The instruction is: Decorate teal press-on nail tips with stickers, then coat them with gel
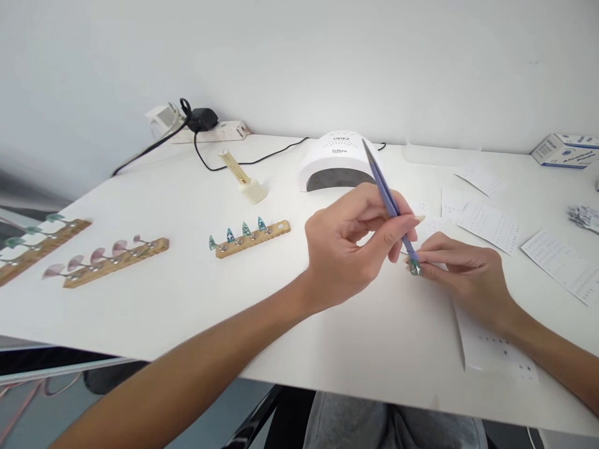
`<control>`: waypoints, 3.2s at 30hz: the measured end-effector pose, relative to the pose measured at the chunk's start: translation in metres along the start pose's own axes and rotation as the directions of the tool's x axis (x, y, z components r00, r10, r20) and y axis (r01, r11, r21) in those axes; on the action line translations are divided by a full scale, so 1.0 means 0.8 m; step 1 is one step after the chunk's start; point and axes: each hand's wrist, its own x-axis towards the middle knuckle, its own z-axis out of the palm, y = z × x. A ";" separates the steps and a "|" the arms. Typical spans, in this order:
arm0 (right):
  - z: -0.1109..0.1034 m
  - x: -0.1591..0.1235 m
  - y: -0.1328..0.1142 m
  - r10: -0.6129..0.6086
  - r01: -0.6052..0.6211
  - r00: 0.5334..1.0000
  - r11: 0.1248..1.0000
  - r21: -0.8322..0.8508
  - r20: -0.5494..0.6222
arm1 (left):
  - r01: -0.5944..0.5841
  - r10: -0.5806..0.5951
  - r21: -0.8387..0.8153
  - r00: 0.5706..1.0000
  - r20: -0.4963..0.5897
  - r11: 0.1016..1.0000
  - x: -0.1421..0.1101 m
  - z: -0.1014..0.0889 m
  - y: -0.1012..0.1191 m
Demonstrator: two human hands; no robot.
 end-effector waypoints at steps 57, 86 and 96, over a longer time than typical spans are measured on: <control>-0.001 0.001 0.000 0.085 -0.077 0.995 0.982 0.172 -0.042 | -0.113 0.102 -0.096 0.989 -0.107 0.989 0.013 -0.003 -0.005; -0.002 0.005 -0.010 0.159 -0.168 0.986 0.962 0.216 0.057 | -0.042 0.038 -0.157 0.999 -0.032 0.987 0.003 0.003 -0.003; 0.001 0.002 -0.004 0.096 -0.097 0.995 0.974 0.203 0.015 | -0.024 0.013 -0.176 0.998 -0.064 0.984 0.009 0.000 -0.007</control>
